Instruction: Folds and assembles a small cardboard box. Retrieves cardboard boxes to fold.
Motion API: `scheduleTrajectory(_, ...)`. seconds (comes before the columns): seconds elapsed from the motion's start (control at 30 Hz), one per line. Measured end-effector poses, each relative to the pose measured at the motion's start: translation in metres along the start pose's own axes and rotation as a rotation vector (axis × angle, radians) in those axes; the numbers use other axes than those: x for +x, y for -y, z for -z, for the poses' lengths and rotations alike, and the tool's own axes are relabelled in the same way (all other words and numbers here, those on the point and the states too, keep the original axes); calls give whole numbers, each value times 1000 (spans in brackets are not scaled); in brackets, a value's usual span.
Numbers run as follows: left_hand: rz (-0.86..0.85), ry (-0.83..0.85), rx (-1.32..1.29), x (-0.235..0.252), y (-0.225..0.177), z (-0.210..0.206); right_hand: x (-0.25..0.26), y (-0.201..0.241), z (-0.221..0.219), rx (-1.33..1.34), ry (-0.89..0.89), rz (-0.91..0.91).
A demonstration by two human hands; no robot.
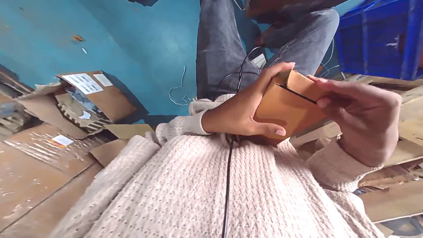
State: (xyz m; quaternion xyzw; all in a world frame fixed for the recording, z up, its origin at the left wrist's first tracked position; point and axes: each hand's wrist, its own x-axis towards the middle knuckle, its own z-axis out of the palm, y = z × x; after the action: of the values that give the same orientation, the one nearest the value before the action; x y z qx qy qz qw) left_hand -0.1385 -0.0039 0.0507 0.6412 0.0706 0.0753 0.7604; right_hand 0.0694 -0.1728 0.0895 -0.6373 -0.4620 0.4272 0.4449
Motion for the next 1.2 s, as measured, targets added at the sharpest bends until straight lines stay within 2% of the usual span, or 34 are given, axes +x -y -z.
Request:
scheduleTrajectory(0.1,15,63,43,3,-3,-2,7,7,-8,22,-71,1)
scheduleTrajectory(0.27,-19,19,32,4,-1,-6,15,25,-17,-161,-70,-32)
scheduleTrajectory(0.4,-72,-10,34,4,-2,-4,21,33,-24,-350,-91,88)
scheduleTrajectory(0.53,-85,-43,17,4,-2,-3,24,28,-34,-356,-148,191)
scheduleTrajectory(0.73,-159,-94,88,-2,4,-3,22,28,-35,-392,18,231)
scheduleTrajectory(0.8,-168,-98,60,-2,4,-3,21,25,-33,-256,78,240)
scheduleTrajectory(0.87,-187,-99,63,-3,4,-2,22,22,-30,24,122,198)
scheduleTrajectory(0.93,-210,-104,80,-4,5,-1,25,21,-31,286,61,180)
scheduleTrajectory(1.1,-208,-114,63,-5,7,-2,27,11,-29,432,1,212)
scheduleTrajectory(1.2,-173,-134,12,-8,11,-4,28,8,-29,572,-225,239)
